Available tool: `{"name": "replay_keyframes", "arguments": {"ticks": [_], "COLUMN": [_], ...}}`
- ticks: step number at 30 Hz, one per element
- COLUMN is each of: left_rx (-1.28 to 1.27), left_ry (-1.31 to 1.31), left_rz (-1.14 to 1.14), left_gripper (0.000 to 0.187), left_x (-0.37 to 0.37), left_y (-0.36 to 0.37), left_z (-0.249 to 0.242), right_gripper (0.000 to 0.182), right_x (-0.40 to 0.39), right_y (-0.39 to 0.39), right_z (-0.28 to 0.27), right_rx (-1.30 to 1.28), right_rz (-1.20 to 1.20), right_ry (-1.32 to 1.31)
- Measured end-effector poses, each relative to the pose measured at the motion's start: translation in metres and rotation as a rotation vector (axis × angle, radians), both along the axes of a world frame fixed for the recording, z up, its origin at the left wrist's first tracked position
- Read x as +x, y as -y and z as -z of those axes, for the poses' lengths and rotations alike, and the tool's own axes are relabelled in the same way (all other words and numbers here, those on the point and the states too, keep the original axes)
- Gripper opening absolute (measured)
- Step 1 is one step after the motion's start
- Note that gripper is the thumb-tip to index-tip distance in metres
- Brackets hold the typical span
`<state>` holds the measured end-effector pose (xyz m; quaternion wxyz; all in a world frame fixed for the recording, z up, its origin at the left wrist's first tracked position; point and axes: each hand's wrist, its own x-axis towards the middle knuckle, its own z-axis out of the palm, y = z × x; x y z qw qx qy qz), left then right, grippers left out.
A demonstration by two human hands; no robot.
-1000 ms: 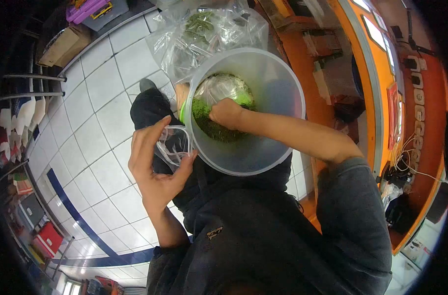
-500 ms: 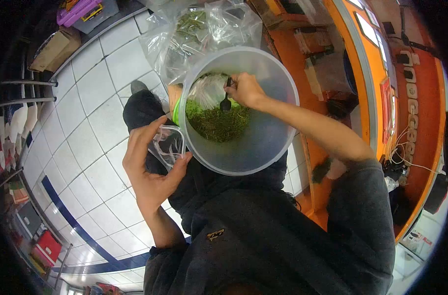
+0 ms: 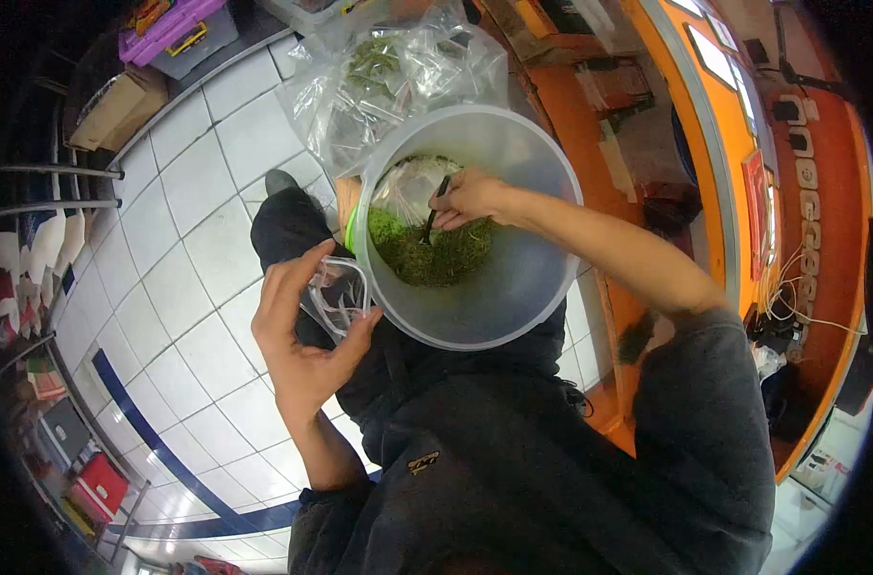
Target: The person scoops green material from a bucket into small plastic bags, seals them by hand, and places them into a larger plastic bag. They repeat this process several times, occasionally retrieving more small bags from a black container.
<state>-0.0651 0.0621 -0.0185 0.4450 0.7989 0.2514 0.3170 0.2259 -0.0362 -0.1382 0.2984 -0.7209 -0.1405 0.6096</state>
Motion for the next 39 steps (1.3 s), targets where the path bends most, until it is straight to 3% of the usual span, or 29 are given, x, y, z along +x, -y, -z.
{"name": "replay_keyframes", "arguments": {"ticks": [7, 12, 28, 37, 39], "left_rx": [0.169, 0.345, 0.443, 0.498, 0.443], "left_ry": [-0.176, -0.261, -0.219, -0.174, -0.109], "left_rz": [0.033, 0.073, 0.146, 0.039, 0.011], "left_gripper": [0.064, 0.064, 0.066, 0.064, 0.056], "left_x": [0.016, 0.03, 0.068, 0.098, 0.102], "left_y": [0.011, 0.025, 0.056, 0.089, 0.091], "left_z": [-0.014, -0.022, -0.028, -0.02, -0.014], "right_gripper": [0.034, 0.033, 0.026, 0.017, 0.014], "right_x": [0.004, 0.009, 0.0, -0.04, -0.05], "right_y": [0.032, 0.07, 0.13, 0.128, 0.129], "right_z": [-0.11, -0.156, -0.162, -0.186, -0.198], "right_rx": [0.18, 0.356, 0.526, 0.705, 0.746], "right_rz": [0.14, 0.398, 0.657, 0.523, 0.154], "right_ry": [-0.041, -0.032, -0.103, 0.173, 0.627]}}
